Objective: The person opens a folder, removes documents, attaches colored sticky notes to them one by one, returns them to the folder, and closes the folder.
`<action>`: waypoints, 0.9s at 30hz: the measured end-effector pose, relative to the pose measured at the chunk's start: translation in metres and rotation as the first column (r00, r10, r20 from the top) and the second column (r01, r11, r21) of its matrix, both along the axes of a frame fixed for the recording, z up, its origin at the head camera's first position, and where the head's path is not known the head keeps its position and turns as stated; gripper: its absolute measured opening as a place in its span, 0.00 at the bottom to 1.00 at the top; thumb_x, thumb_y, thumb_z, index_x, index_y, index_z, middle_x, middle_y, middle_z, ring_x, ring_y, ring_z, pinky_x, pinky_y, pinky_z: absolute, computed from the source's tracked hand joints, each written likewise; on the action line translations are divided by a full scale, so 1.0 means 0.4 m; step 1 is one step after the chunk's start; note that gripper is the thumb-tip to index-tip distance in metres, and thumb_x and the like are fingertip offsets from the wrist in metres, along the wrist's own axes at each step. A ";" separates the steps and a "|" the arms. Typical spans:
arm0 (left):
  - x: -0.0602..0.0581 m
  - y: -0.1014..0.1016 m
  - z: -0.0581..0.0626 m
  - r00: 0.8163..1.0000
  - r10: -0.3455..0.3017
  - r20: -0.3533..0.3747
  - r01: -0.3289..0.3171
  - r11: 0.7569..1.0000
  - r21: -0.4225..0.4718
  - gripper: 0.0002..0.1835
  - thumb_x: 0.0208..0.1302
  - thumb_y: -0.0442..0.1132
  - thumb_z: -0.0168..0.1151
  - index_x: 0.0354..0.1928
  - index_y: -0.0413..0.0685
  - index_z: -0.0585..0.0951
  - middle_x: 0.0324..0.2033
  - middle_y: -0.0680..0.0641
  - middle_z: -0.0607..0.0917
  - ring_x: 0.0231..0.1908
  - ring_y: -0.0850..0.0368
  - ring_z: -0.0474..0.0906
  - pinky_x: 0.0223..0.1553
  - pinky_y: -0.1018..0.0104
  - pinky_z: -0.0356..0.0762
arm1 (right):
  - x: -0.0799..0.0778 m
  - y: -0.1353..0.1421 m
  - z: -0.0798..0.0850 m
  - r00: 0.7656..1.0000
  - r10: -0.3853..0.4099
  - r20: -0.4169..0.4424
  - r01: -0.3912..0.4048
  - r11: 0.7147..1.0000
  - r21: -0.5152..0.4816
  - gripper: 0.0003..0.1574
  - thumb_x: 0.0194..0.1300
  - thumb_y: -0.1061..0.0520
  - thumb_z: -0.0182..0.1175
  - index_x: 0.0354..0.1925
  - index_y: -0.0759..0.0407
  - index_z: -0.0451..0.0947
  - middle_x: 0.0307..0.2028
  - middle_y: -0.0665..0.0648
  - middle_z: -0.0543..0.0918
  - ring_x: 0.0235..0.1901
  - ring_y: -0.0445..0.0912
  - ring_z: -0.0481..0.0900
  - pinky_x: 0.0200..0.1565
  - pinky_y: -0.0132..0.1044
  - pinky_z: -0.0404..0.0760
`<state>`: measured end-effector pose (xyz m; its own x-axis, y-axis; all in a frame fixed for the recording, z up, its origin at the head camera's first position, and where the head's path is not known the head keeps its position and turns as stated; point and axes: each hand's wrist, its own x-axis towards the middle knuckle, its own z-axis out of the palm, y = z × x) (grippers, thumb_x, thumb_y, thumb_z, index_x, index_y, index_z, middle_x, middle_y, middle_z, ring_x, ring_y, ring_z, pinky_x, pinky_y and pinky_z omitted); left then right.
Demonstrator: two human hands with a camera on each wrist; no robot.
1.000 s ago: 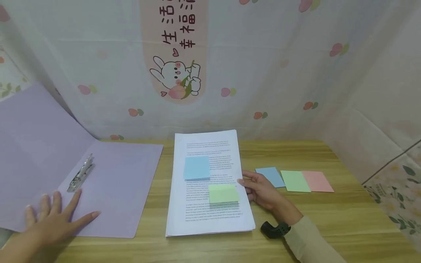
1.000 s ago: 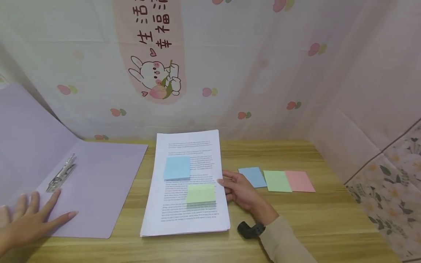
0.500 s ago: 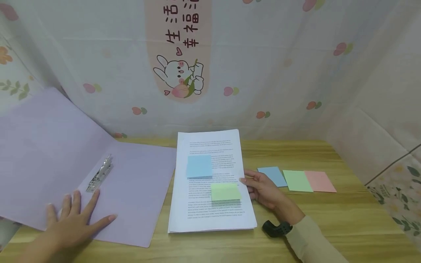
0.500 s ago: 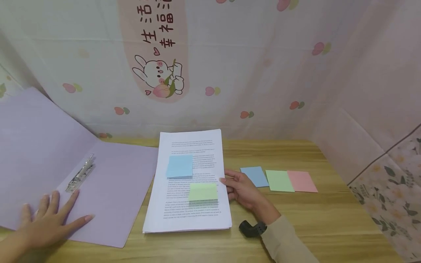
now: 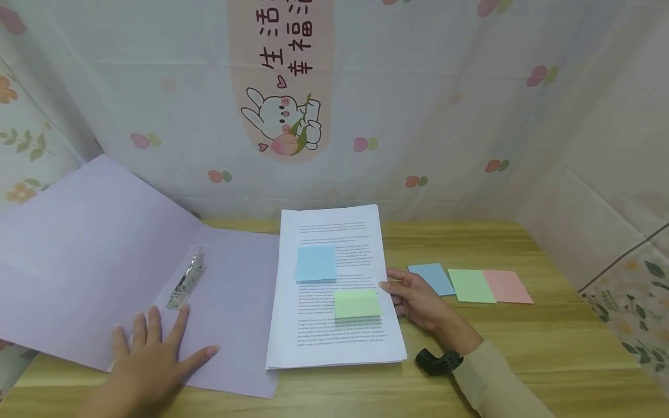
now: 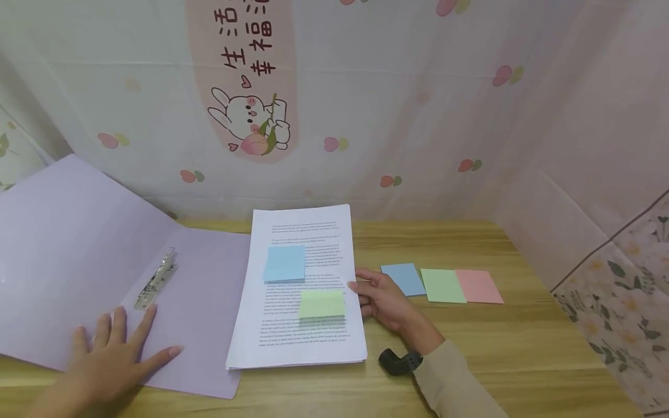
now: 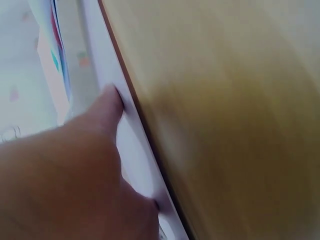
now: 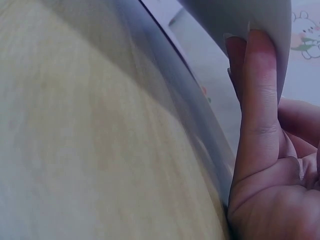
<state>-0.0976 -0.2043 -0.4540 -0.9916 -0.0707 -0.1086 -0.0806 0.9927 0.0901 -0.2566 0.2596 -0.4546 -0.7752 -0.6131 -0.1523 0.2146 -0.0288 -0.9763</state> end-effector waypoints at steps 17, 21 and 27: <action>-0.011 0.205 0.048 0.996 0.081 0.040 -0.080 0.996 -0.048 0.61 0.61 0.82 0.42 0.76 0.34 0.60 0.66 0.10 0.57 0.65 0.08 0.53 0.62 0.15 0.49 | 0.005 0.001 0.008 1.000 -0.003 0.019 0.004 1.000 -0.015 0.35 0.79 0.57 0.51 0.76 0.69 0.54 0.50 0.51 0.90 0.44 0.47 0.91 0.41 0.41 0.89; -0.016 0.203 0.063 0.996 0.056 0.074 -0.055 0.998 -0.013 0.57 0.63 0.79 0.45 0.75 0.36 0.62 0.66 0.14 0.63 0.65 0.11 0.58 0.62 0.13 0.45 | 0.007 -0.001 0.007 1.000 0.004 0.017 -0.004 1.000 -0.004 0.36 0.78 0.57 0.52 0.76 0.69 0.53 0.50 0.52 0.90 0.44 0.48 0.91 0.41 0.42 0.89; -0.020 0.132 0.087 0.999 -0.006 -0.051 0.008 0.999 0.036 0.55 0.60 0.78 0.54 0.69 0.33 0.69 0.62 0.22 0.73 0.64 0.17 0.64 0.60 0.15 0.50 | 0.006 -0.002 0.005 1.000 0.007 0.005 -0.007 1.000 0.008 0.37 0.79 0.58 0.51 0.77 0.69 0.52 0.51 0.52 0.89 0.45 0.48 0.91 0.40 0.41 0.89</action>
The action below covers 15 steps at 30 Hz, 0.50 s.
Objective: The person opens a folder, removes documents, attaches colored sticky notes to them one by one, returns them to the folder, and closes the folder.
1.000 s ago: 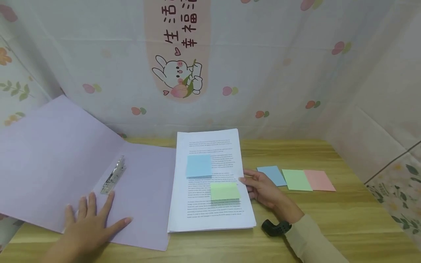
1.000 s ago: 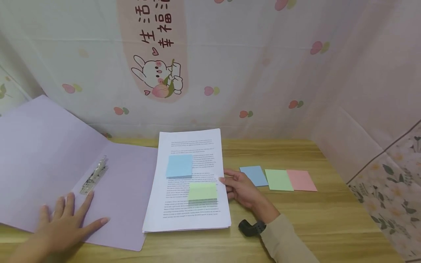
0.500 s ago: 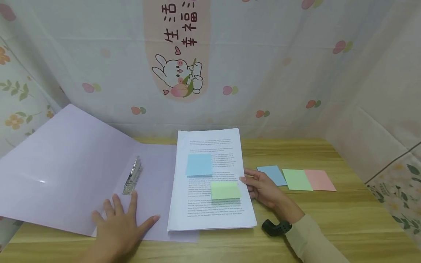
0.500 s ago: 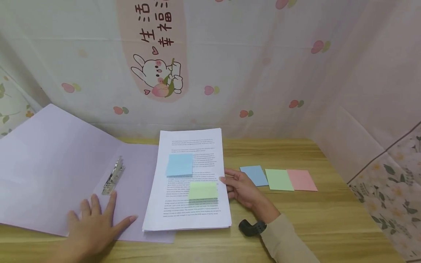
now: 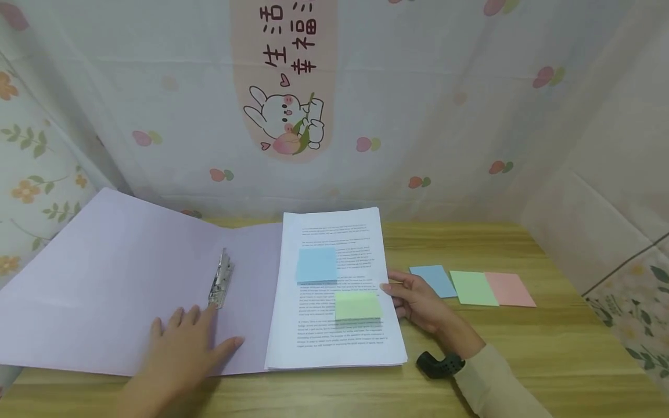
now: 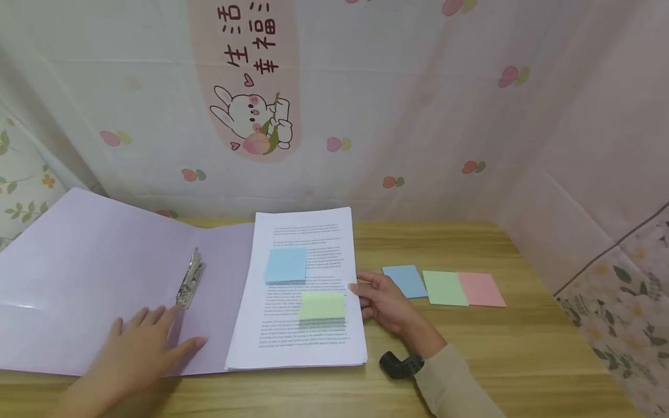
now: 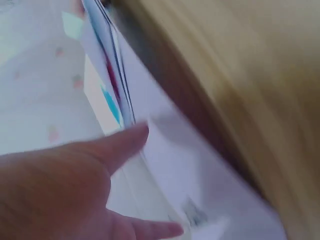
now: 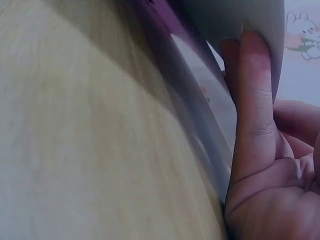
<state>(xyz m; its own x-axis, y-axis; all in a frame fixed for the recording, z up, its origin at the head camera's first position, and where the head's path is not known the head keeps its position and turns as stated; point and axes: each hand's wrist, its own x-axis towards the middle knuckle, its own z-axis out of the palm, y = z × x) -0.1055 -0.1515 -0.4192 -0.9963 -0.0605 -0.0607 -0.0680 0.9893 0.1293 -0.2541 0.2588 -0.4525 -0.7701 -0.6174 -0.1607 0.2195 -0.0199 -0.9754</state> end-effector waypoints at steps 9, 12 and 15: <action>-0.030 -0.111 -0.012 0.999 -0.037 0.015 0.038 0.998 -0.045 0.63 0.50 0.83 0.56 0.74 0.40 0.65 0.71 0.16 0.54 0.68 0.06 0.40 0.61 0.12 0.37 | 0.004 -0.008 0.002 1.000 -0.009 -0.019 0.010 0.999 0.054 0.37 0.78 0.58 0.52 0.76 0.69 0.53 0.51 0.54 0.89 0.44 0.49 0.91 0.37 0.40 0.89; -0.030 -0.116 -0.025 0.998 -0.033 0.052 0.035 0.999 -0.027 0.60 0.50 0.83 0.56 0.75 0.46 0.64 0.72 0.15 0.50 0.67 0.05 0.38 0.59 0.10 0.34 | 0.005 -0.011 0.000 1.000 -0.013 -0.027 0.015 0.997 0.080 0.36 0.78 0.57 0.53 0.76 0.69 0.55 0.52 0.55 0.89 0.44 0.49 0.91 0.37 0.41 0.89; -0.029 -0.109 -0.035 0.998 -0.033 0.056 0.034 0.999 -0.014 0.61 0.49 0.83 0.57 0.76 0.47 0.63 0.71 0.15 0.48 0.67 0.05 0.37 0.58 0.09 0.34 | 0.006 -0.015 0.001 0.999 -0.025 -0.042 0.029 0.994 0.108 0.36 0.77 0.58 0.53 0.75 0.69 0.56 0.52 0.58 0.88 0.44 0.49 0.91 0.38 0.41 0.89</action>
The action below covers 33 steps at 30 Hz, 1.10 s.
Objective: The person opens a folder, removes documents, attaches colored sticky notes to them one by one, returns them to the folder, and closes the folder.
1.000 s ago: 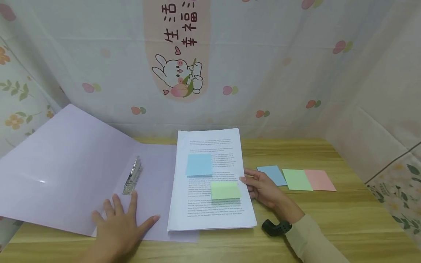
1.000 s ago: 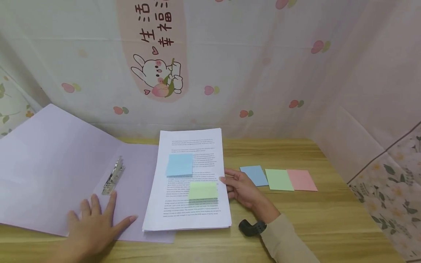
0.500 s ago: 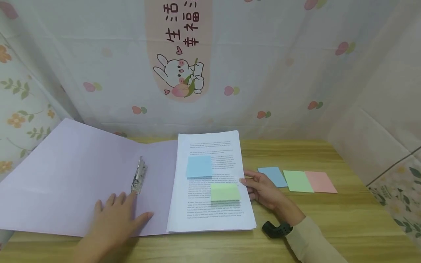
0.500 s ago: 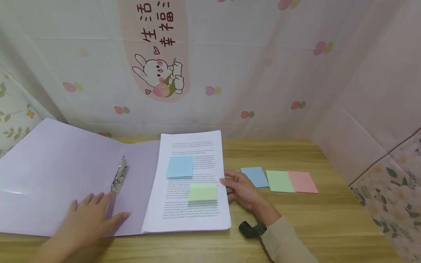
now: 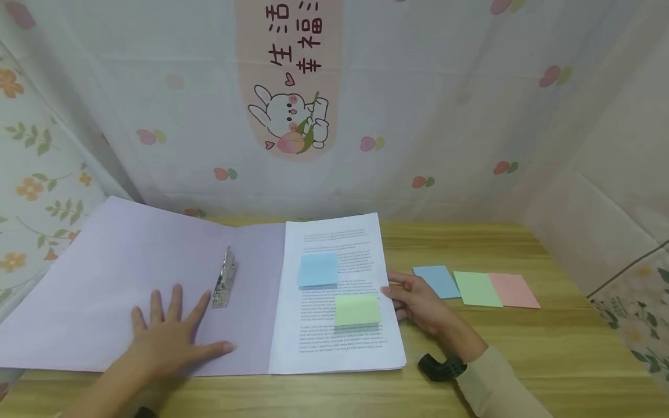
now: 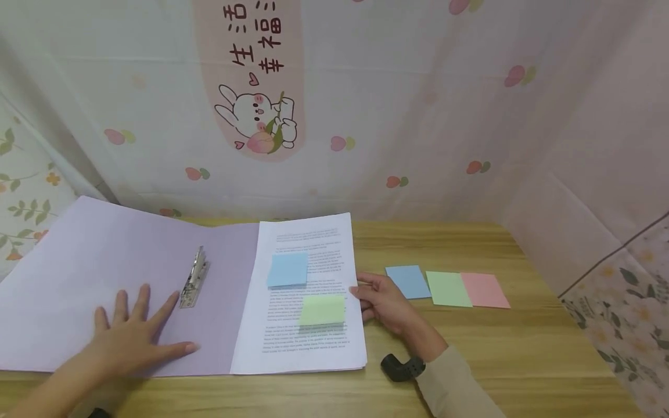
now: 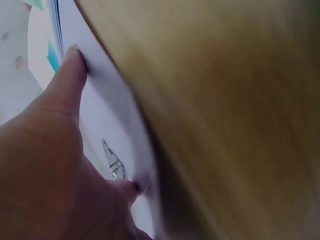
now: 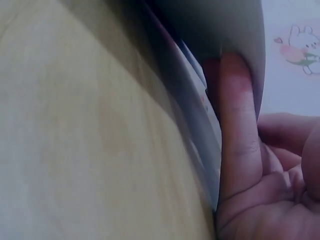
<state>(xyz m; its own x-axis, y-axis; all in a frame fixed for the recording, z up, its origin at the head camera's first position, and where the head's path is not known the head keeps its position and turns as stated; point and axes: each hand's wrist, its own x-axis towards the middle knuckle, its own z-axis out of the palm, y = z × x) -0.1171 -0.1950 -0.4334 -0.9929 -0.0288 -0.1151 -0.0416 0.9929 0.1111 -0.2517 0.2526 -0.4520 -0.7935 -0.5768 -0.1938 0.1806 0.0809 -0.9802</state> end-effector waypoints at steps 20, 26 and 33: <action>-0.028 0.159 0.002 0.995 0.046 0.088 -0.051 0.997 0.050 0.66 0.46 0.86 0.55 0.78 0.47 0.59 0.72 0.15 0.44 0.70 0.09 0.33 0.61 0.11 0.32 | 0.027 -0.022 0.077 0.992 -0.008 -0.123 0.032 0.982 0.188 0.29 0.77 0.58 0.52 0.71 0.69 0.65 0.54 0.68 0.86 0.43 0.47 0.90 0.41 0.42 0.89; -0.034 0.172 0.002 0.996 0.000 0.090 -0.008 0.996 0.088 0.47 0.65 0.73 0.51 0.77 0.53 0.62 0.73 0.17 0.46 0.69 0.09 0.32 0.64 0.14 0.32 | 0.038 -0.034 0.081 0.990 -0.026 -0.135 0.057 0.971 0.230 0.30 0.77 0.58 0.52 0.71 0.69 0.64 0.51 0.68 0.87 0.42 0.47 0.89 0.41 0.41 0.89; -0.036 0.141 0.011 0.995 -0.092 0.026 0.088 0.989 0.121 0.48 0.58 0.74 0.59 0.75 0.54 0.67 0.74 0.20 0.53 0.73 0.14 0.41 0.66 0.16 0.32 | 0.039 -0.049 0.067 0.990 -0.007 -0.139 0.043 0.966 0.256 0.29 0.78 0.58 0.51 0.71 0.68 0.65 0.51 0.66 0.87 0.44 0.47 0.89 0.45 0.43 0.89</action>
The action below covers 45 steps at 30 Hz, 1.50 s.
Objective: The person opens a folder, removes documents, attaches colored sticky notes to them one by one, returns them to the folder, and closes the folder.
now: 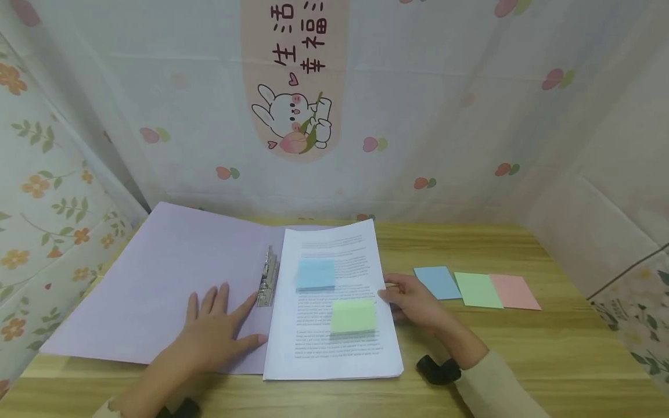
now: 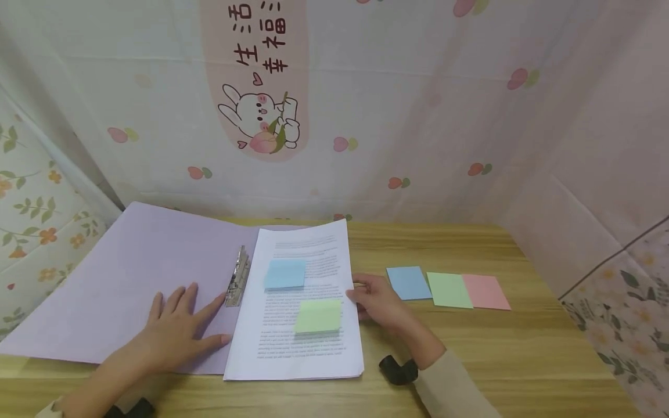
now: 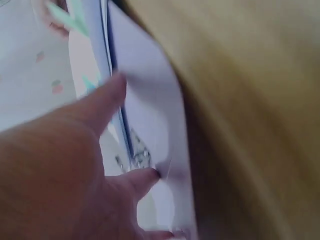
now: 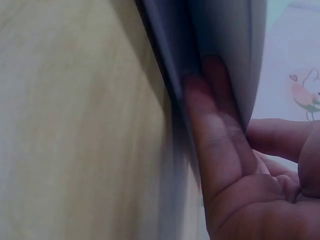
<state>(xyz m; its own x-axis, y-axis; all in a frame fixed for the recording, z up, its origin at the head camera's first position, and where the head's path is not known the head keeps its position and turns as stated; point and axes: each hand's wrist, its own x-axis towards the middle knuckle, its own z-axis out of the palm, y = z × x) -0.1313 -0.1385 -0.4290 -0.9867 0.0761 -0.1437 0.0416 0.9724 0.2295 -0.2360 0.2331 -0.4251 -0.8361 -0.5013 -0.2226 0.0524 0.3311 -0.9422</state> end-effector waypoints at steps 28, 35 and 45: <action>-0.004 -0.043 0.027 0.978 -0.182 0.099 0.175 0.982 0.068 0.74 0.24 0.80 0.74 0.78 0.53 0.60 0.77 0.25 0.47 0.73 0.14 0.39 0.66 0.16 0.39 | -0.002 -0.033 -0.013 0.999 -0.045 0.013 0.045 0.999 0.015 0.26 0.78 0.61 0.48 0.70 0.68 0.67 0.55 0.66 0.86 0.46 0.50 0.88 0.46 0.44 0.88; -0.008 -0.032 0.014 0.980 -0.191 0.062 0.188 0.981 0.054 0.72 0.27 0.79 0.74 0.78 0.53 0.62 0.78 0.31 0.53 0.73 0.14 0.42 0.65 0.15 0.40 | -0.005 -0.034 -0.016 0.998 -0.049 -0.037 0.052 0.996 0.076 0.25 0.78 0.61 0.49 0.69 0.66 0.68 0.52 0.63 0.87 0.41 0.47 0.87 0.41 0.37 0.86; -0.005 -0.029 0.012 0.981 -0.181 0.067 0.175 0.980 0.092 0.72 0.26 0.77 0.76 0.78 0.52 0.62 0.79 0.31 0.52 0.74 0.15 0.38 0.65 0.15 0.33 | -0.005 -0.039 -0.008 0.966 -0.053 -0.251 0.132 0.942 0.309 0.27 0.74 0.56 0.57 0.68 0.59 0.72 0.45 0.57 0.88 0.36 0.45 0.83 0.39 0.33 0.80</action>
